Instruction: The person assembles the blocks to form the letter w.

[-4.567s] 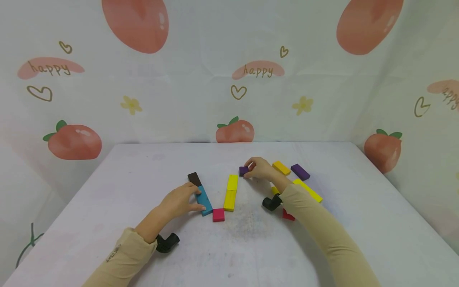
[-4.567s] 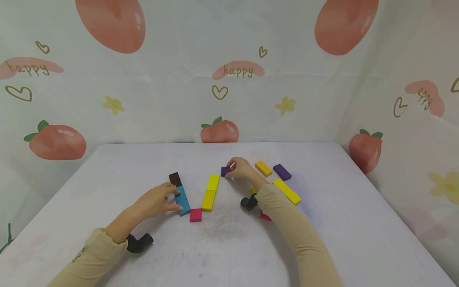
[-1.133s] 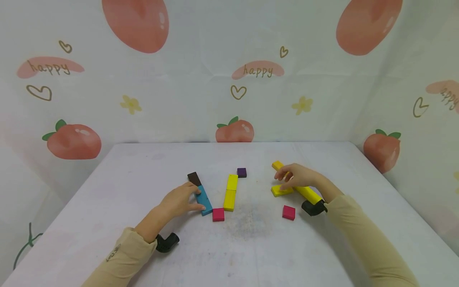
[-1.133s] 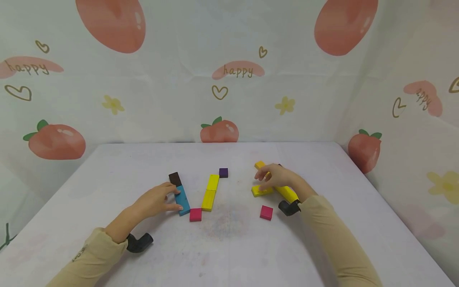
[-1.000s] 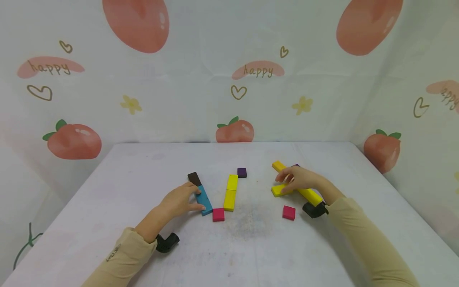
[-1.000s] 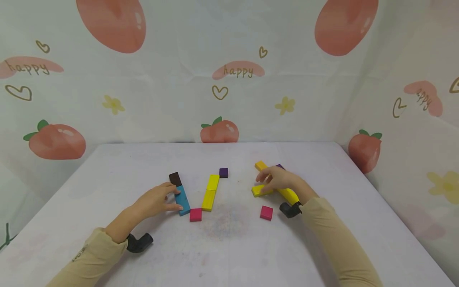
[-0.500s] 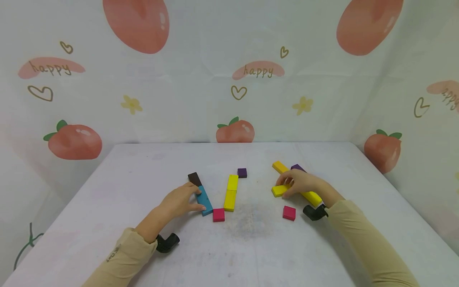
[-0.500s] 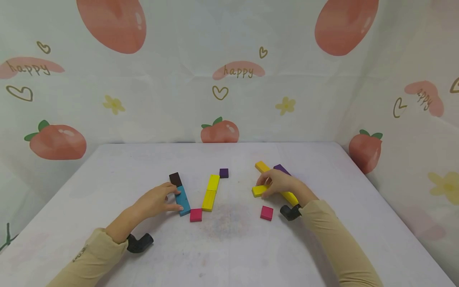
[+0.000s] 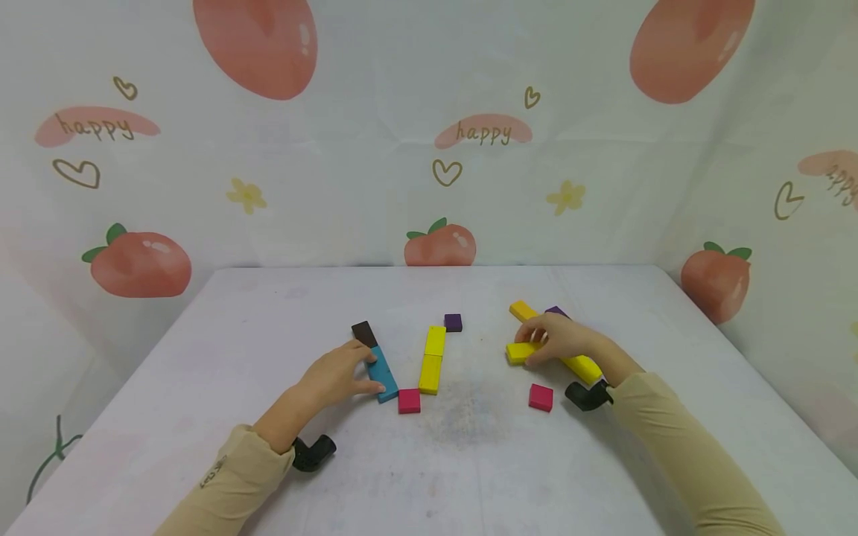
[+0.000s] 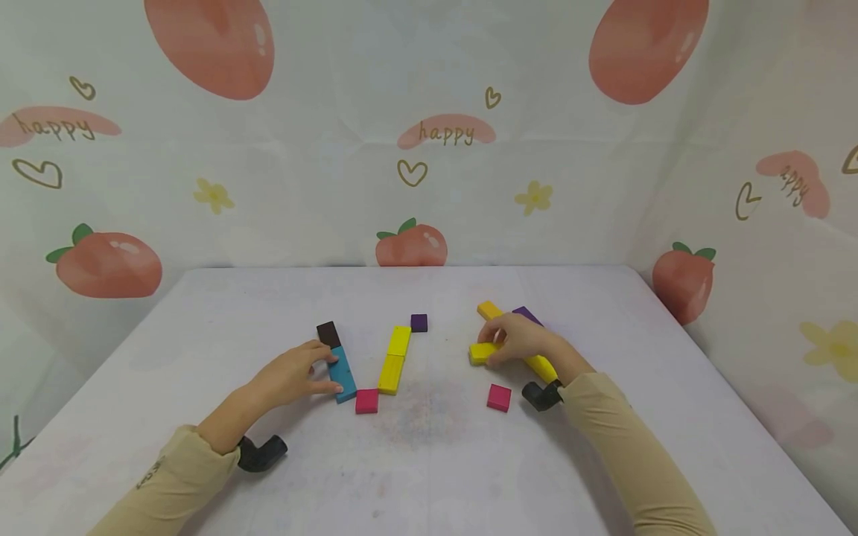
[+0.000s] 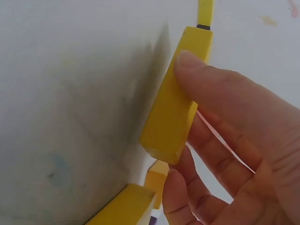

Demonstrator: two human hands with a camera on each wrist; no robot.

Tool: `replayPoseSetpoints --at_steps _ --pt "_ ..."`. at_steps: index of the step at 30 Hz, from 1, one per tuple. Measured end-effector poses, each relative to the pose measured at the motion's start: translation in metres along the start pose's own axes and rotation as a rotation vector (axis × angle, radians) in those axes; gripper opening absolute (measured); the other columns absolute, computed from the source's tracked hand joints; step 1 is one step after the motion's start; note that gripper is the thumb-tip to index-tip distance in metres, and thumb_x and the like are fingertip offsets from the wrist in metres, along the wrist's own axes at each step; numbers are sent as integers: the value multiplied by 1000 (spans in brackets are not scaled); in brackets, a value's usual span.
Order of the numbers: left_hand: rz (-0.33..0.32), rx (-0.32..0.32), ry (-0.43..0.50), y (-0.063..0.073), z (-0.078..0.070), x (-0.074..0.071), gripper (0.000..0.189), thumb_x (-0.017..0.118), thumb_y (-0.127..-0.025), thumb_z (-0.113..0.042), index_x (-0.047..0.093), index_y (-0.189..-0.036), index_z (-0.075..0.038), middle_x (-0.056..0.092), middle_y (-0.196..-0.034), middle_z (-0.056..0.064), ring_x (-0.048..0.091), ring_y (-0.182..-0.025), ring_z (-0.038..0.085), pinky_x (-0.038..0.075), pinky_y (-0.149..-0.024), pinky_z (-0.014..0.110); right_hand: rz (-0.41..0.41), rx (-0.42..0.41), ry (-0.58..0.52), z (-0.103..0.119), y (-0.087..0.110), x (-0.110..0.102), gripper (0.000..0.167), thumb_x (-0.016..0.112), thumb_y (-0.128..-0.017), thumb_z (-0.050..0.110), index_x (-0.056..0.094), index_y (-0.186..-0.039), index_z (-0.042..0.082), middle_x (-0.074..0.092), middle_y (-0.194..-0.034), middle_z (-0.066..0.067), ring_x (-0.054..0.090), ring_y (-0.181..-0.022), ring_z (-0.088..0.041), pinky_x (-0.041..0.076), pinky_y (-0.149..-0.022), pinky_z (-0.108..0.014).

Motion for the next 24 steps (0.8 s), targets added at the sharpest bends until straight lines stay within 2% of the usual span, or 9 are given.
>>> replayPoseSetpoints --at_steps 13,24 --pt "-1 2 1 0 -1 -1 55 74 -76 -38 61 -116 -2 55 -127 18 54 -116 32 48 -97 47 -25 20 -8 14 -12 -1 25 72 -80 15 63 -102 7 64 -102 -7 55 -95 -22 51 -83 -32" --pt "-1 1 3 0 -1 -1 56 74 -76 -39 61 -116 -2 55 -126 18 54 -116 33 47 -97 48 -99 4 -24 33 -23 -3 26 73 -78 12 63 -101 3 64 -100 -11 59 -93 -24 52 -83 -34"
Point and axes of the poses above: each hand's wrist, its own y-axis away from the middle knuckle, its own x-axis out of the palm, z = x × y, the point moved 5 cm from there along -y, towards the middle knuckle
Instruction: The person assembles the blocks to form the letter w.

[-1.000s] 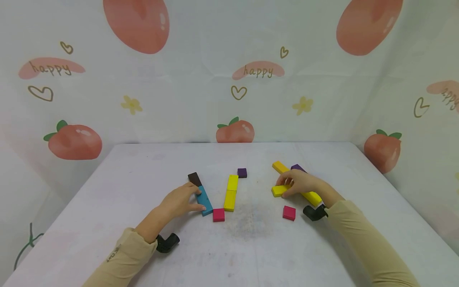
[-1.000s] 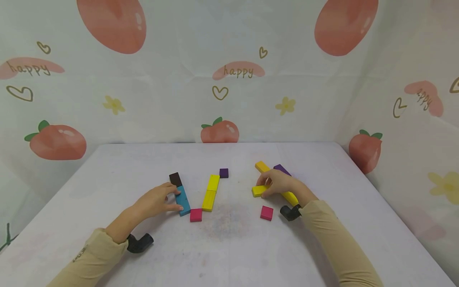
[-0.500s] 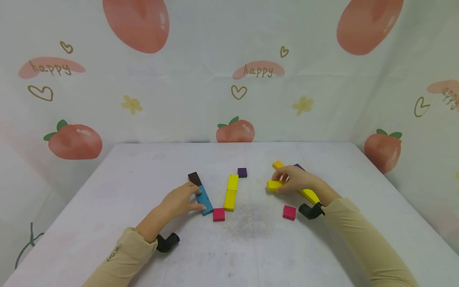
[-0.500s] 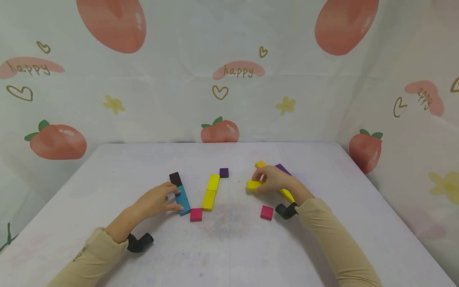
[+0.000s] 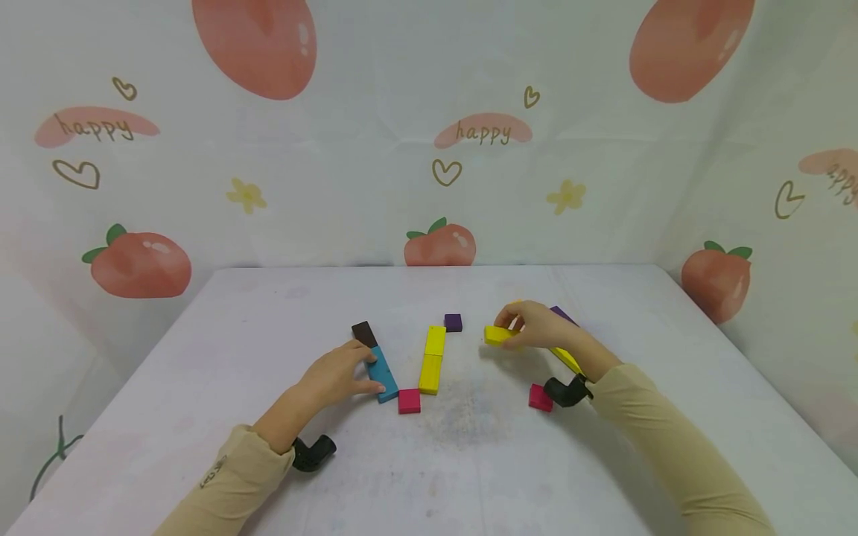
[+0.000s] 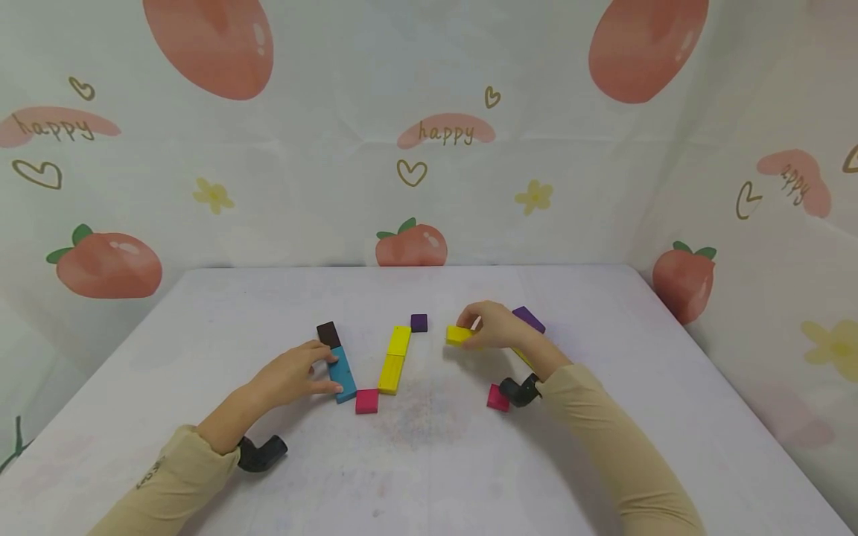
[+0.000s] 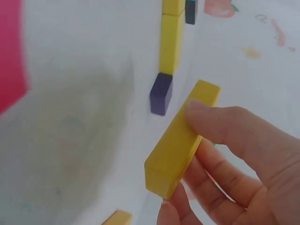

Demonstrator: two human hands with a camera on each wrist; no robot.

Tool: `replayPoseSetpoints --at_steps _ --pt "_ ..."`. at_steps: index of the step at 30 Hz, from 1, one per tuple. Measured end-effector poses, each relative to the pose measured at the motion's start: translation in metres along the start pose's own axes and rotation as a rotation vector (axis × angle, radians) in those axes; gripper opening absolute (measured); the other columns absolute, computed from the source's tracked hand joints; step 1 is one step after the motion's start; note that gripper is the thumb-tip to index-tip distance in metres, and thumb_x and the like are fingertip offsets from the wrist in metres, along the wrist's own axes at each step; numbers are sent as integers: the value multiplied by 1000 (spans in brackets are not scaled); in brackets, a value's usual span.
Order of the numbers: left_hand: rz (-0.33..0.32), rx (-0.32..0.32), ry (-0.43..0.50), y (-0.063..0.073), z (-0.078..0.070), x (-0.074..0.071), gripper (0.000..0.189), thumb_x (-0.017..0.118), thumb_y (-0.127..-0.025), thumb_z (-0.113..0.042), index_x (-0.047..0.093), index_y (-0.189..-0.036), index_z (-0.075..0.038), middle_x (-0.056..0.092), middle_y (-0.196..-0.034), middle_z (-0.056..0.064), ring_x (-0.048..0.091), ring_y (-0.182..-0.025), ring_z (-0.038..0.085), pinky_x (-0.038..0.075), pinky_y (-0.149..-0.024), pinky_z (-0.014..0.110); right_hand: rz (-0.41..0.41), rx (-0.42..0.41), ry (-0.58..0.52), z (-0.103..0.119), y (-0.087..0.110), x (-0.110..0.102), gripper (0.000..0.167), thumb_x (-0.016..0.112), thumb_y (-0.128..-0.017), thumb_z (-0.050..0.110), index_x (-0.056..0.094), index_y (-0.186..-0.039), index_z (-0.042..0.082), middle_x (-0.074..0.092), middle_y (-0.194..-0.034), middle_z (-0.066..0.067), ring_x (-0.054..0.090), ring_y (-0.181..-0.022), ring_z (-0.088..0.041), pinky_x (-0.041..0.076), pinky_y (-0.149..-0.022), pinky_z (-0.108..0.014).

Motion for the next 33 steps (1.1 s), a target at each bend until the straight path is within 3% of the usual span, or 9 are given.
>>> replayPoseSetpoints --at_steps 7,21,33 --pt "-1 0 2 0 0 0 55 74 -76 -38 61 -116 -2 55 -126 18 53 -116 34 47 -98 48 -27 26 -9 11 -8 1 28 74 -78 14 63 -100 2 65 -99 -13 60 -87 -23 54 -76 -29" --pt "-1 0 0 1 0 0 56 74 -76 -39 61 -116 -2 55 -127 18 53 -117 34 47 -98 48 -67 93 -23 22 -20 13 32 75 -78 19 63 -102 1 65 -98 -13 62 -85 -22 54 -77 -30" --pt "-2 4 2 1 0 -1 56 74 -76 -38 61 -116 -1 55 -126 19 54 -115 33 48 -97 47 -75 259 34 22 -29 23 41 73 -80 26 60 -111 3 63 -101 -14 55 -89 -23 53 -80 -31"
Point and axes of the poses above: each hand's wrist, its own y-axis away from the middle knuckle, its own x-axis out of the palm, z = x × y, the point moved 5 cm from there along -y, towards the middle knuckle
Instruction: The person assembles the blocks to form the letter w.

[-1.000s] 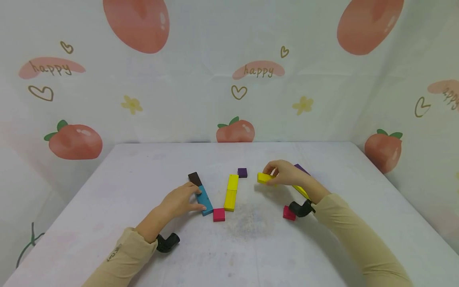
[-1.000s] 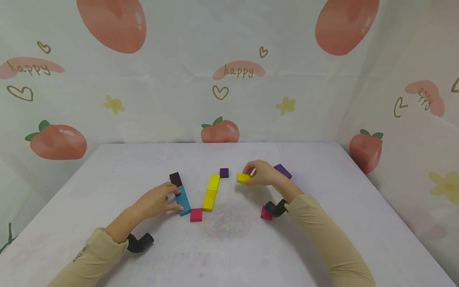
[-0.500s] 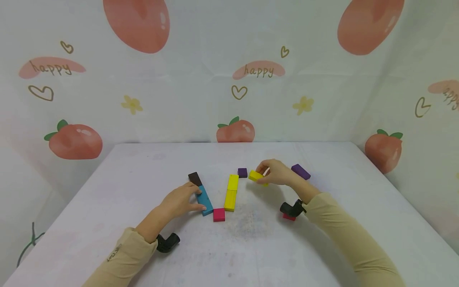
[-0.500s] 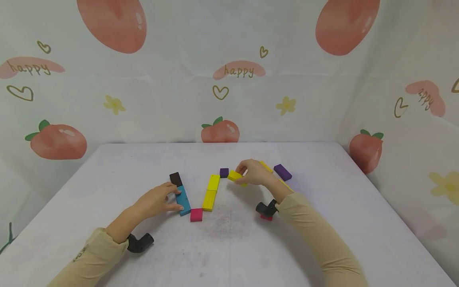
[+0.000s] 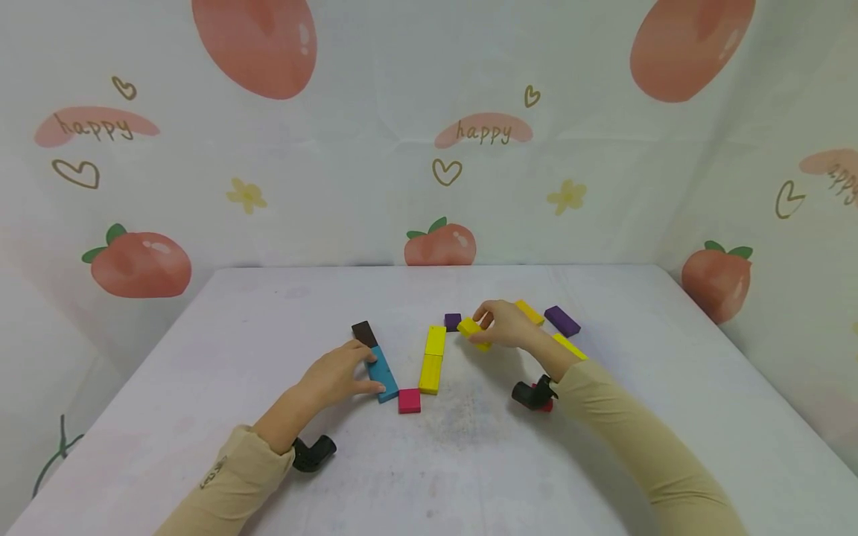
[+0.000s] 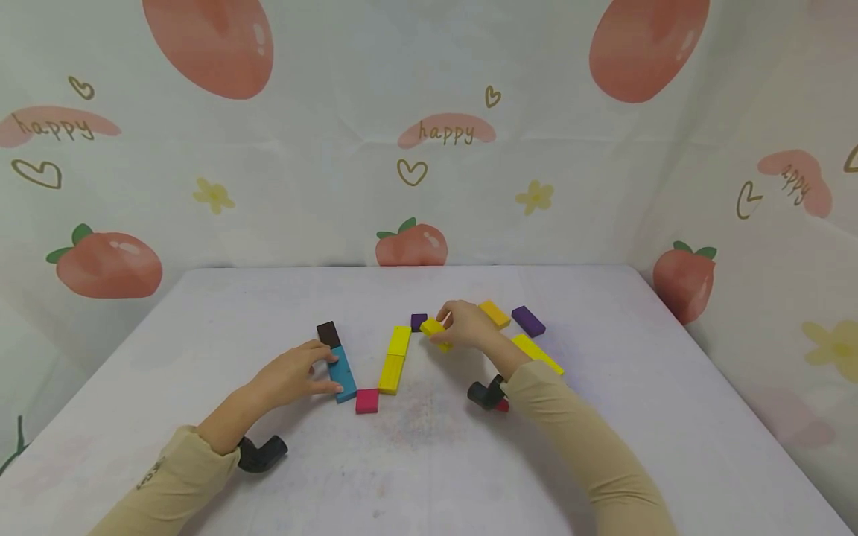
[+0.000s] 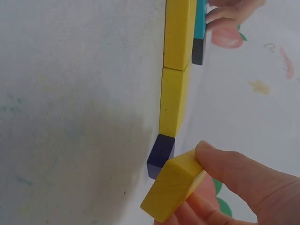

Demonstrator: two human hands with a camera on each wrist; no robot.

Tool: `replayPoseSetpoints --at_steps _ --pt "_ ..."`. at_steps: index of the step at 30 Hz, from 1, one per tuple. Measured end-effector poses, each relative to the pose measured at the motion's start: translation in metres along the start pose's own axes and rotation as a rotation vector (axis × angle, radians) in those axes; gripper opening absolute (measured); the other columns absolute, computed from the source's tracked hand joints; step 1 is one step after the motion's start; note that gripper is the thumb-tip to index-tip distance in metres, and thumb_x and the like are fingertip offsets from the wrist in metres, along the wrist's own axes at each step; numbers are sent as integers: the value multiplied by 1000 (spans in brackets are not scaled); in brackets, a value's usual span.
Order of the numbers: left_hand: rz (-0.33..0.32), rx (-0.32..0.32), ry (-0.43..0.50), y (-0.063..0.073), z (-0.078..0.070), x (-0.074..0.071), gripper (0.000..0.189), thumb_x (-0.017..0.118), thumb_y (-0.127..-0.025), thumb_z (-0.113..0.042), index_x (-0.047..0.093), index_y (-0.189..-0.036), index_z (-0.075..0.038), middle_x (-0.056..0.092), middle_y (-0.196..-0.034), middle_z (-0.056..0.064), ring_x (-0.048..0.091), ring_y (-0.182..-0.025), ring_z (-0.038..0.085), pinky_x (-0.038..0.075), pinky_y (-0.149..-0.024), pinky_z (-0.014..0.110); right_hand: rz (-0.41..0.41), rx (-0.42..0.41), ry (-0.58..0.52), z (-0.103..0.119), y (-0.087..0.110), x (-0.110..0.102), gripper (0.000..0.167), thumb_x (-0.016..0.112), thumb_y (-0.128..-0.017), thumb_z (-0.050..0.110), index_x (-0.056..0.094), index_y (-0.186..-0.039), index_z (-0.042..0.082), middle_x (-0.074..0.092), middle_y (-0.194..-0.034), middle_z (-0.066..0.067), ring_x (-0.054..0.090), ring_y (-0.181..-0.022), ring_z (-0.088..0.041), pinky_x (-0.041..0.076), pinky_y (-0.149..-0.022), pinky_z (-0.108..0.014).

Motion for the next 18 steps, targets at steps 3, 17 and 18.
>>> replayPoseSetpoints --at_steps 3,17,18 --pt "-6 6 -3 0 0 0 56 74 -76 -38 61 -116 -1 55 -125 19 55 -114 33 48 -97 47 2 28 0 -1 -2 2 42 73 -80 26 58 -113 4 62 -104 -15 56 -87 -23 54 -80 -31" --pt "-19 21 -2 0 0 0 55 75 -76 -38 61 -114 -1 56 -124 19 56 -112 33 49 -96 47 9 120 -2 -11 -7 5 46 71 -82 30 56 -116 4 60 -105 -14 55 -83 -21 53 -74 -26" --pt "-20 21 -2 0 0 0 55 74 -76 -38 61 -114 -1 56 -124 19 56 -113 33 48 -96 47 12 124 3 -12 -7 5 47 71 -82 31 55 -116 4 60 -105 -14 55 -83 -21 53 -74 -26"
Point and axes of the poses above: each hand's wrist, its own y-axis away from the middle knuckle, its own x-axis out of the palm, z = x × y, the point moved 5 cm from there along -y, towards the middle knuckle
